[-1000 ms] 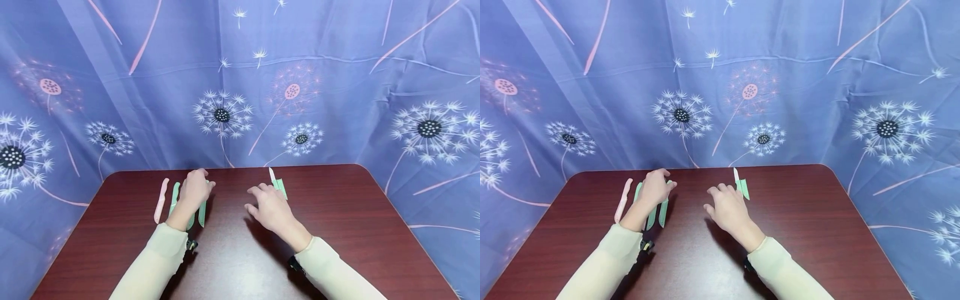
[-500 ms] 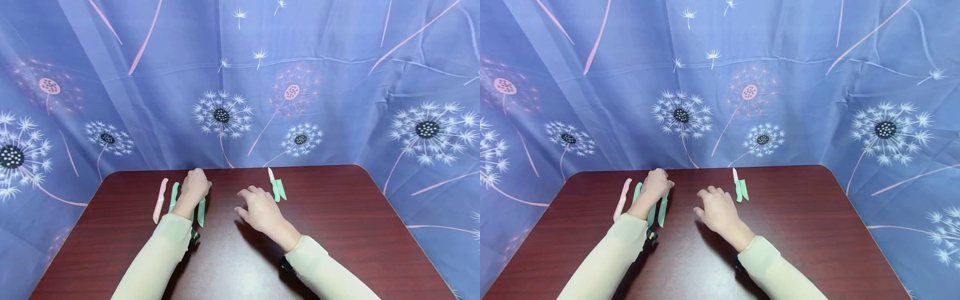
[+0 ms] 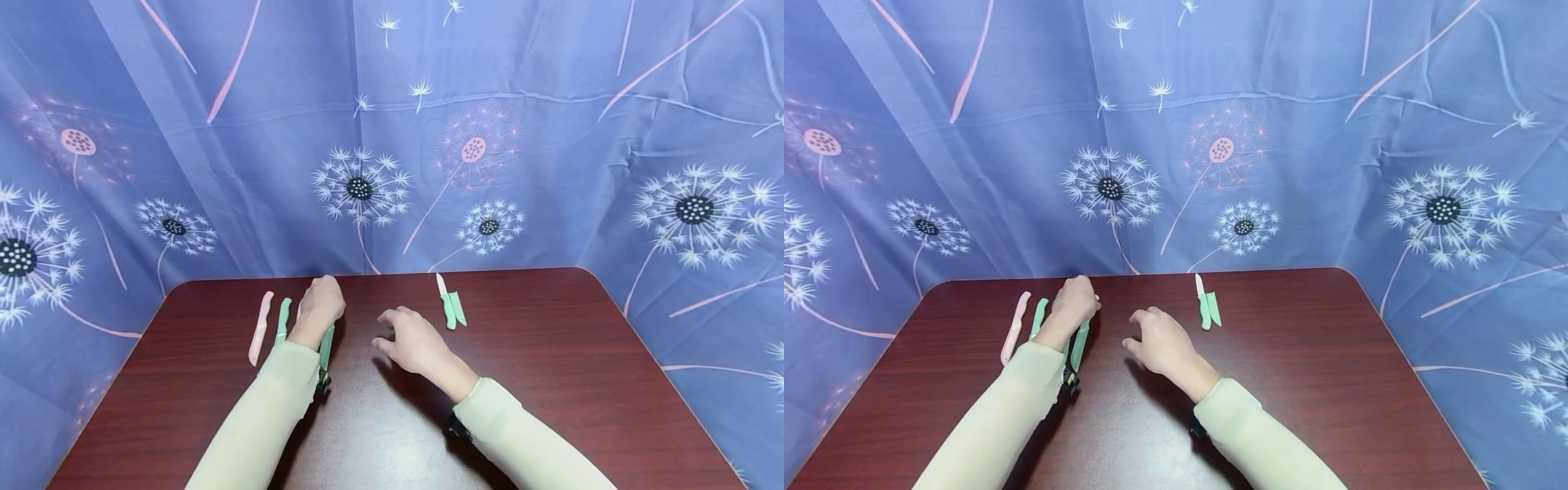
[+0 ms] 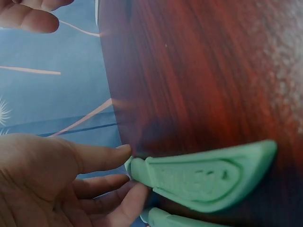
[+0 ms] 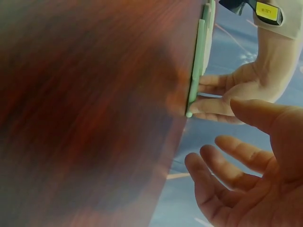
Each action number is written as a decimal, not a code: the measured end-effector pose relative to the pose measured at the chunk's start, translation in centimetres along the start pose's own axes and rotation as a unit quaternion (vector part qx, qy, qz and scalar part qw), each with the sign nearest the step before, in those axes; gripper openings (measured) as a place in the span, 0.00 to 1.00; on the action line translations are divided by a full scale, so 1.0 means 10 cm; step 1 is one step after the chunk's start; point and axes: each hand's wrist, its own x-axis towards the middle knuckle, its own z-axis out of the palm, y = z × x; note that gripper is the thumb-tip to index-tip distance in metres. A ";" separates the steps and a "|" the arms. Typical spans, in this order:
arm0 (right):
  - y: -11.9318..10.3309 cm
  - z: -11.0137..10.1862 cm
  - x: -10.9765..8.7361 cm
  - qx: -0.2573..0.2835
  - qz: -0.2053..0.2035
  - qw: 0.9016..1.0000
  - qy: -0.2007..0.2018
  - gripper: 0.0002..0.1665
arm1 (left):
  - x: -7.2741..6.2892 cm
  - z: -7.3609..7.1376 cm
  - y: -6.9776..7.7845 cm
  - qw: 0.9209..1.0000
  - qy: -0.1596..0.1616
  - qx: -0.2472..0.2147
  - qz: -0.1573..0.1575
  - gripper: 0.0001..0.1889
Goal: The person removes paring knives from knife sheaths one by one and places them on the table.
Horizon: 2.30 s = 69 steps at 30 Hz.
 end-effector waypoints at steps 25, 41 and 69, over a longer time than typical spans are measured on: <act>-0.02 0.16 0.16 0.092 0.046 0.993 -0.052 0.25 | 0.01 0.01 -0.01 0.998 -0.018 -0.052 -0.011 0.07; -0.04 0.29 0.27 0.423 0.143 0.887 -0.115 0.19 | 0.12 -0.02 -0.11 0.982 -0.072 -0.162 -0.064 0.10; -0.06 0.44 0.36 0.500 0.160 0.841 -0.129 0.17 | 0.05 -0.04 -0.13 0.926 -0.115 -0.350 -0.086 0.09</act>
